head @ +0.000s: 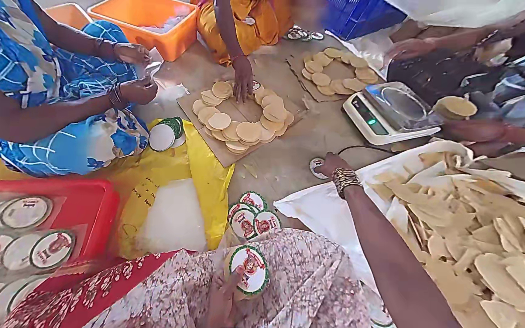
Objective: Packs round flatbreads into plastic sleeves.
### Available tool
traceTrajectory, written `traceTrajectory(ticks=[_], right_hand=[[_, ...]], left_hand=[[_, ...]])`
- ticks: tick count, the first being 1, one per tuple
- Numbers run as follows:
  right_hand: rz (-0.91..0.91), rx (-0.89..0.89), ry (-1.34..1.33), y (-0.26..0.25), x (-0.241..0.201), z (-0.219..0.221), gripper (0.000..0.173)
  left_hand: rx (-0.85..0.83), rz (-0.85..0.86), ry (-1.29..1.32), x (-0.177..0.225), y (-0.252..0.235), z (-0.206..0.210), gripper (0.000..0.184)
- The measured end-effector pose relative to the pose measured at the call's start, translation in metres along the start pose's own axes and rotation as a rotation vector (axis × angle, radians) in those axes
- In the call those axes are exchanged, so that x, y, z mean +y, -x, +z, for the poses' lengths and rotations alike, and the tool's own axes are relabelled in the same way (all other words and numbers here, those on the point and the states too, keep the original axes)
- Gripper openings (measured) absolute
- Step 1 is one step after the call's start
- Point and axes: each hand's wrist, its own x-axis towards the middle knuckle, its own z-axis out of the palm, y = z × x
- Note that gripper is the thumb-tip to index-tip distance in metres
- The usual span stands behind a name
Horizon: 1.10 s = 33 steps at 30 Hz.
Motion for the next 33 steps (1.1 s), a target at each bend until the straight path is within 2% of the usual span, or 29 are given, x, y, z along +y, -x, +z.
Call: traceTrajectory(ticks=[5, 9, 11, 13, 16, 19, 21, 33], right_hand=[[-0.141, -0.024, -0.119, -0.024, 0.034, 0.007, 0.072], [-0.289, -0.053, -0.106, -0.014, 0.042, 0.009, 0.069], [-0.329, -0.105, -0.147, -0.008, 0.045, 0.005, 0.061], [-0.331, -0.083, -0.273, -0.007, 0.054, 0.003, 0.051], [-0.257, 0.009, -0.358, -0.007, 0.062, 0.006, 0.065], [-0.253, -0.001, -0.189, -0.005, 0.054, 0.015, 0.084], [-0.237, 0.003, -0.099, -0.002, 0.047, 0.021, 0.088], [-0.193, -0.021, -0.104, 0.016, 0.030, 0.015, 0.053]], left_hand=[[-0.013, -0.007, -0.020, 0.001, 0.002, -0.001, 0.017], [0.008, -0.024, -0.030, 0.001, 0.003, 0.000, 0.020], [0.016, -0.025, -0.037, 0.001, 0.003, 0.001, 0.023], [0.024, -0.020, -0.039, 0.001, 0.003, 0.001, 0.022], [0.014, -0.007, -0.023, -0.001, 0.002, 0.000, 0.020], [-0.008, 0.022, -0.019, -0.002, 0.002, 0.001, 0.021], [-0.014, 0.032, -0.018, -0.001, 0.002, 0.003, 0.021], [-0.039, -0.001, 0.010, 0.000, 0.004, 0.002, 0.028]])
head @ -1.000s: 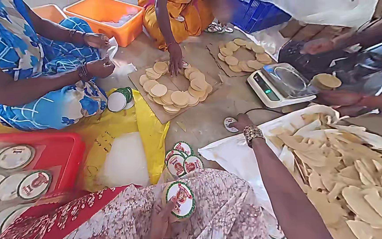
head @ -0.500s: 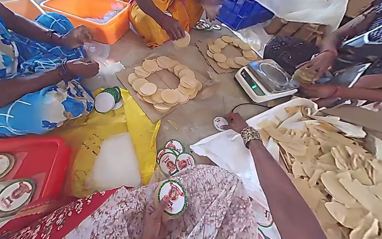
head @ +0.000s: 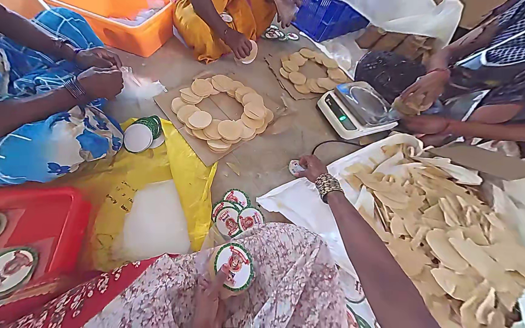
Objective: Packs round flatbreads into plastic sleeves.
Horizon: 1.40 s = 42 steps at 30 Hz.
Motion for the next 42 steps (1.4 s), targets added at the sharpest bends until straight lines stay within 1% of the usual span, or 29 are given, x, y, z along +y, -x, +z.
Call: traceTrajectory(ticks=[4, 6, 8, 9, 10, 12, 14, 16, 19, 22, 23, 25, 28, 29, 30, 32, 35, 37, 38, 41, 42], right_hand=[[-0.013, -0.015, 0.019, 0.000, 0.001, -0.001, 0.035], [-0.027, -0.004, -0.073, 0.005, -0.003, 0.003, 0.031], [-0.095, 0.091, -0.346, 0.023, -0.017, 0.012, 0.029], [-0.143, 0.148, -0.540, 0.037, -0.028, 0.019, 0.025], [-0.184, 0.168, -0.739, 0.057, -0.043, 0.024, 0.017], [-0.227, 0.076, -1.056, 0.105, -0.072, 0.031, 0.003], [-0.292, -0.077, -1.192, 0.157, -0.089, 0.041, 0.011], [-0.384, -0.229, -1.236, 0.200, -0.097, 0.057, 0.014], [-0.464, -0.400, -1.258, 0.255, -0.104, 0.079, 0.012], [-0.427, -0.424, -1.272, 0.297, -0.112, 0.093, 0.017], [-0.445, -0.430, -1.282, 0.304, -0.112, 0.096, 0.021], [-0.461, -0.410, -1.302, 0.316, -0.114, 0.101, 0.024], [-0.461, -0.387, -1.318, 0.323, -0.111, 0.106, 0.021], [-0.449, -0.386, -1.333, 0.325, -0.110, 0.106, 0.023], [-0.425, -0.384, -1.349, 0.328, -0.110, 0.103, 0.031], [-0.359, -0.353, -1.320, 0.337, -0.113, 0.096, 0.040], [-0.218, -0.298, -1.163, 0.345, -0.119, 0.085, 0.054], [-0.178, -0.285, -1.073, 0.351, -0.121, 0.080, 0.056], [-0.175, -0.279, -1.042, 0.354, -0.121, 0.078, 0.053], [-0.208, -0.270, -1.015, 0.354, -0.118, 0.076, 0.028], [-0.210, -0.286, -1.033, 0.352, -0.115, 0.077, 0.025]], left_hand=[[0.007, 0.005, 0.007, 0.002, 0.001, 0.002, 0.028], [0.020, 0.009, 0.035, 0.001, 0.000, 0.002, 0.026], [0.029, 0.002, 0.061, 0.001, -0.001, 0.001, 0.026], [0.027, -0.001, 0.070, 0.002, -0.001, 0.001, 0.026], [0.018, -0.001, 0.084, 0.002, -0.001, 0.001, 0.026], [0.006, 0.008, 0.104, 0.006, 0.002, 0.001, 0.025], [-0.011, 0.012, 0.139, 0.010, 0.007, -0.001, 0.026], [-0.061, 0.021, 0.214, 0.015, 0.016, 0.000, 0.024], [-0.222, 0.048, 0.268, 0.019, 0.029, -0.003, 0.026], [-0.298, 0.040, 0.225, 0.017, 0.041, -0.008, 0.033], [-0.291, 0.038, 0.203, 0.018, 0.047, -0.007, 0.030], [-0.294, 0.042, 0.158, 0.019, 0.057, -0.007, 0.025], [-0.307, 0.048, 0.107, 0.017, 0.066, -0.010, 0.023], [-0.297, 0.060, 0.095, 0.017, 0.067, -0.011, 0.022], [-0.295, 0.082, 0.075, 0.016, 0.069, -0.013, 0.022], [-0.322, 0.158, 0.002, 0.015, 0.071, -0.019, 0.020], [-0.413, 0.323, -0.192, 0.016, 0.078, -0.027, 0.020], [-0.433, 0.414, -0.330, 0.015, 0.088, -0.029, 0.021], [-0.454, 0.499, -0.399, 0.013, 0.090, -0.031, 0.020], [-0.555, 0.875, -0.634, 0.009, 0.085, -0.034, 0.022], [-0.585, 0.969, -0.715, 0.009, 0.083, -0.034, 0.024]])
